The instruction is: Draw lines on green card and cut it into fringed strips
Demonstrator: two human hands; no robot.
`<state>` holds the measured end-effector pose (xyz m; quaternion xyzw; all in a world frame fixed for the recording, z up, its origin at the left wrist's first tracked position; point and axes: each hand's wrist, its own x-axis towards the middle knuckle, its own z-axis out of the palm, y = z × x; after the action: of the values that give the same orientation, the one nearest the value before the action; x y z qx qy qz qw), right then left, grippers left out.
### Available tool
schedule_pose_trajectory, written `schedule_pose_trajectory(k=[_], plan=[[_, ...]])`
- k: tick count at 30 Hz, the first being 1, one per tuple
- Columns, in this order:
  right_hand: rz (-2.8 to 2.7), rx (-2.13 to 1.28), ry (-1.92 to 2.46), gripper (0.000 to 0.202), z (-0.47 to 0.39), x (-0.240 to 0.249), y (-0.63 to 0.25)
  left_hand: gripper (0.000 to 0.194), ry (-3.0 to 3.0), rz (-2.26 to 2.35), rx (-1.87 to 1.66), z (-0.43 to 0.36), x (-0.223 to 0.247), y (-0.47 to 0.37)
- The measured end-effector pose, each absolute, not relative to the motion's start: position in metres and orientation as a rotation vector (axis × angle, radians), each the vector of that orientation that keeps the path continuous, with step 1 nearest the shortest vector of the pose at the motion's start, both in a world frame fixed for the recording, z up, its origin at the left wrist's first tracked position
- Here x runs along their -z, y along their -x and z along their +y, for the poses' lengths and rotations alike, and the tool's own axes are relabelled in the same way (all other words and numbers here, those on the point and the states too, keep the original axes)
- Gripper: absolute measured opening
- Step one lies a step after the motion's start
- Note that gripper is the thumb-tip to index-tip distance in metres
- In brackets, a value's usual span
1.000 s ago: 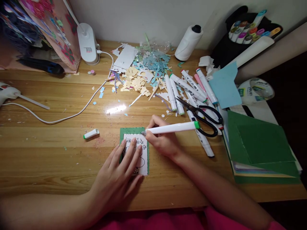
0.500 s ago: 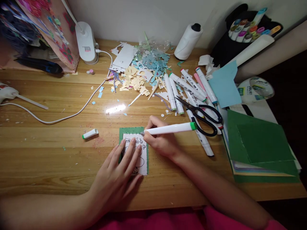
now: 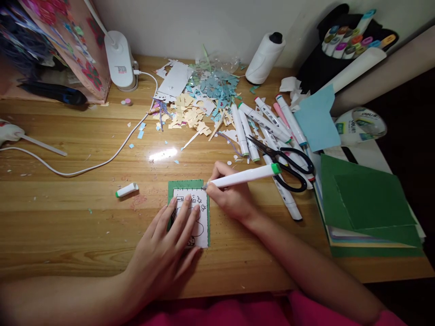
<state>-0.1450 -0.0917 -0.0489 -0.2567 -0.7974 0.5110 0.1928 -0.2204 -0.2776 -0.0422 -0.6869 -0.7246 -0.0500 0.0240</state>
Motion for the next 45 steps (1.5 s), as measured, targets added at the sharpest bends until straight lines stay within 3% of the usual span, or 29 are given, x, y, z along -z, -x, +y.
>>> schedule_pose_trajectory(k=[35, 41, 45], plan=[[-2.274, -1.382, 0.791, 0.018, -0.0856, 0.0431, 0.1434, 0.058, 2.125, -2.257, 0.159, -0.2771, 0.0419, 0.2206], [-2.112, -1.467, 0.826, 0.005, -0.0845, 0.0446, 0.1424, 0.074, 2.103, -2.251, 0.159, -0.2780, 0.0428, 0.2209], [-1.995, -1.550, 0.911, 0.020, -0.0843, 0.0463, 0.1436, 0.067, 2.057, -2.147, 0.185, -0.2793, 0.0411, 0.2215]])
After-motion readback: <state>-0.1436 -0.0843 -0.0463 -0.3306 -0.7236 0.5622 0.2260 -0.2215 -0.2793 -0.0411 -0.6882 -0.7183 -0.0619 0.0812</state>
